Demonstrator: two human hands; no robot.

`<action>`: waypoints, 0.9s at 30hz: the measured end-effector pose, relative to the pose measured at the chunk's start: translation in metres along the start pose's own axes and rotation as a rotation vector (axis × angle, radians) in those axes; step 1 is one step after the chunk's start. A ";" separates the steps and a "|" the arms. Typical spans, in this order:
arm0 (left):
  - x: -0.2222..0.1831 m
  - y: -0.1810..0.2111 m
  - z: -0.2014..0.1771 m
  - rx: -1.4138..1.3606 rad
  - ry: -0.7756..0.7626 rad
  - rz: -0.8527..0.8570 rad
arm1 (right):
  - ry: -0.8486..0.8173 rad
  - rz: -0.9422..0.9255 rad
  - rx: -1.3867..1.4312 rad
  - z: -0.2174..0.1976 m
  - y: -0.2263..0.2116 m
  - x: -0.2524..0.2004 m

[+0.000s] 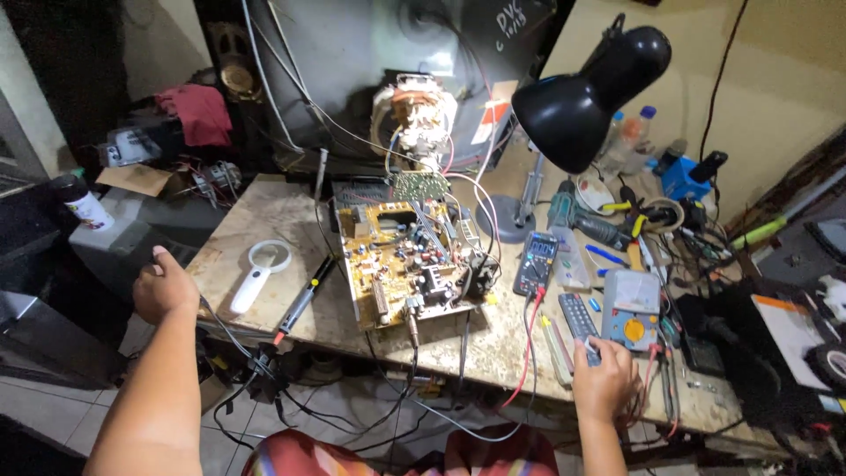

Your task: Diagnosing and inspecting a CRT television circuit board using a multimeter, remote control, and magnifying glass.

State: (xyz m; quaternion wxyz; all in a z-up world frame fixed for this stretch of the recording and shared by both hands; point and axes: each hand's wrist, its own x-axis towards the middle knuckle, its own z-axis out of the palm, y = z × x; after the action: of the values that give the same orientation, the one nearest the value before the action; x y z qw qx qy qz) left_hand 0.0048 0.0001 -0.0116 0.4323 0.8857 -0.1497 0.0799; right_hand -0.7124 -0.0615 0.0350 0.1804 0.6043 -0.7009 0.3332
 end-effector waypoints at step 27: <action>0.046 -0.065 0.045 0.066 0.030 0.174 | 0.161 -0.094 0.119 -0.043 -0.027 0.014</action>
State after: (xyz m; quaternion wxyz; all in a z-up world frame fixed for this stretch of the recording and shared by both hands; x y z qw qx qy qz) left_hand 0.0707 -0.0067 -0.0752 0.3965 0.8817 -0.2170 0.1352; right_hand -0.6959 -0.0434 0.0814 0.2156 0.6172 -0.6340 0.4130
